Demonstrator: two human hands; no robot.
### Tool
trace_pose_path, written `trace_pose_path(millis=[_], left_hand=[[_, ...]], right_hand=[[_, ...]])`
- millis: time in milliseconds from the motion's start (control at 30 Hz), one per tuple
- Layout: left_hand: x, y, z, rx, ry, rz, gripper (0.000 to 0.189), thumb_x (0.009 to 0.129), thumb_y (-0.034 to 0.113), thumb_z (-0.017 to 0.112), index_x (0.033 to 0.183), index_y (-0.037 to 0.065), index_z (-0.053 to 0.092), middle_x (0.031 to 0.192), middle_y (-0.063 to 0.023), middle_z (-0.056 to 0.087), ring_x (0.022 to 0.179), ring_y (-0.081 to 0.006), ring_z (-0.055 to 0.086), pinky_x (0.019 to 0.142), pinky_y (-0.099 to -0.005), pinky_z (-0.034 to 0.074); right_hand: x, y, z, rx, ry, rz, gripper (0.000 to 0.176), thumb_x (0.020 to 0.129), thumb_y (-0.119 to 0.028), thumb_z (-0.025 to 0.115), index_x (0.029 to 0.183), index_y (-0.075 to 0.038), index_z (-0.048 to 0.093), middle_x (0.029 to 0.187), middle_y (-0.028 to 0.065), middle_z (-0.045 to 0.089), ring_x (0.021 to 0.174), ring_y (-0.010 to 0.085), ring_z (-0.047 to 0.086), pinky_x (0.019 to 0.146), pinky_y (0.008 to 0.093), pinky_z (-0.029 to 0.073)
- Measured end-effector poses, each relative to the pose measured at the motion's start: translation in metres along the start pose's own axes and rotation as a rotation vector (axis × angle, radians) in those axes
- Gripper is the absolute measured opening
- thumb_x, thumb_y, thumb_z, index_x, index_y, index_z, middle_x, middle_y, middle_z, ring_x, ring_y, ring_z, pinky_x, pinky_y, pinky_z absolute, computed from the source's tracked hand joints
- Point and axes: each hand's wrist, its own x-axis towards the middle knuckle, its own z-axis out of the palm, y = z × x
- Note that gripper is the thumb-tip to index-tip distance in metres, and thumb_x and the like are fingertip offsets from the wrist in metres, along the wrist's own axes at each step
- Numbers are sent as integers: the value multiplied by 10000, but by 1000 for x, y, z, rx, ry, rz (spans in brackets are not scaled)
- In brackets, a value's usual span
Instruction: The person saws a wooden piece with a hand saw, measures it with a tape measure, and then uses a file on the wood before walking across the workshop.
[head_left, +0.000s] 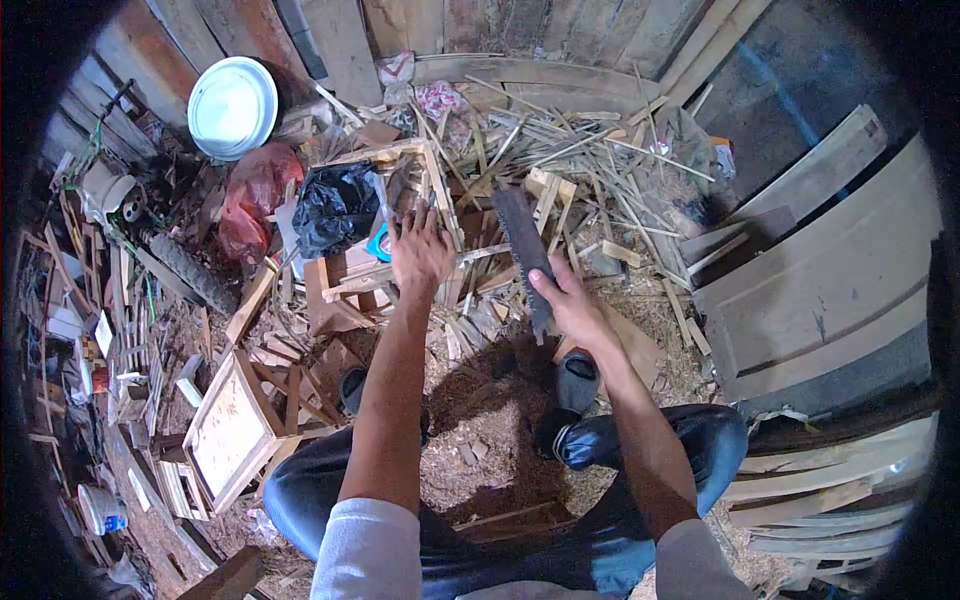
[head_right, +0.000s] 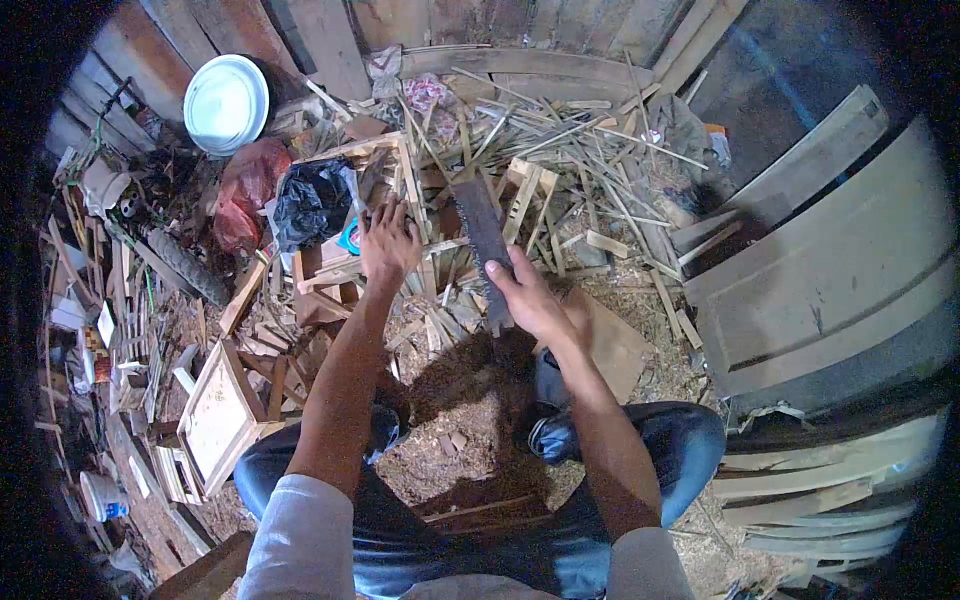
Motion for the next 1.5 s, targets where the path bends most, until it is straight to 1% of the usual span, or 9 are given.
trace_pose_path(millis=[167,200,233,300,433,667,733,1067,1500], left_hand=[[2,-1,-2,-37,-35,-4,539,885,317,396,1351,67,495,1475,-119,406,1335,-289,406,1170,-497,121],[1,-1,-1,-22,-5,-5,539,881,316,407,1350,65,495,1479,-116,401,1332,-303,405,1169,-496,125],[1,-1,0,-21,-5,-8,539,881,316,407,1350,65,495,1479,-116,401,1332,-303,405,1169,-496,125],[0,0,-1,-5,-14,-11,544,881,317,408,1358,67,487,1483,-116,394,1331,-306,405,1167,-499,129],[-1,0,-4,33,-40,-13,546,886,310,400,1382,92,469,1474,-103,403,1358,-273,364,1167,-480,135],[-1,-1,-3,-52,4,-17,504,837,279,480,1295,70,510,1443,-124,426,1333,-289,384,1158,-491,164],[0,-2,1,-56,23,-13,505,830,275,489,1289,67,513,1435,-128,433,1321,-294,395,1152,-494,175],[-5,-1,2,-28,125,18,505,824,262,509,1285,59,510,1410,-140,452,1293,-298,422,1150,-502,174],[-4,-2,-5,-61,24,26,465,839,261,489,1248,41,520,1425,-167,432,1297,-319,410,1157,-523,130]], right_hand=[[8,11,28,-314,157,-65,588,958,-307,544,1428,-28,326,1316,245,514,1189,358,531,997,402,400],[13,21,41,-493,350,-395,625,950,-235,529,1482,-92,234,1248,281,543,1060,437,578,903,461,463],[16,30,44,-492,348,-396,625,950,-235,529,1482,-92,234,1248,281,543,1060,437,578,903,461,463],[12,8,51,-695,167,-45,653,946,-206,512,1503,-138,179,1124,310,590,891,478,614,762,515,503],[23,4,64,-762,154,-46,666,934,-182,516,1507,-154,179,840,296,641,658,483,604,604,543,495],[27,11,83,-839,268,-205,697,915,-164,538,1509,-135,176,629,236,618,556,440,599,521,536,478],[34,5,83,-935,236,-183,780,861,-112,554,1522,-119,140,556,187,604,493,364,612,469,481,479],[14,8,93,-987,236,-208,889,760,-54,579,1525,-83,128,539,154,597,469,310,606,466,450,473],[-9,32,97,-1029,236,-238,896,794,-37,544,1535,-139,51,599,214,607,508,362,608,475,481,461]])
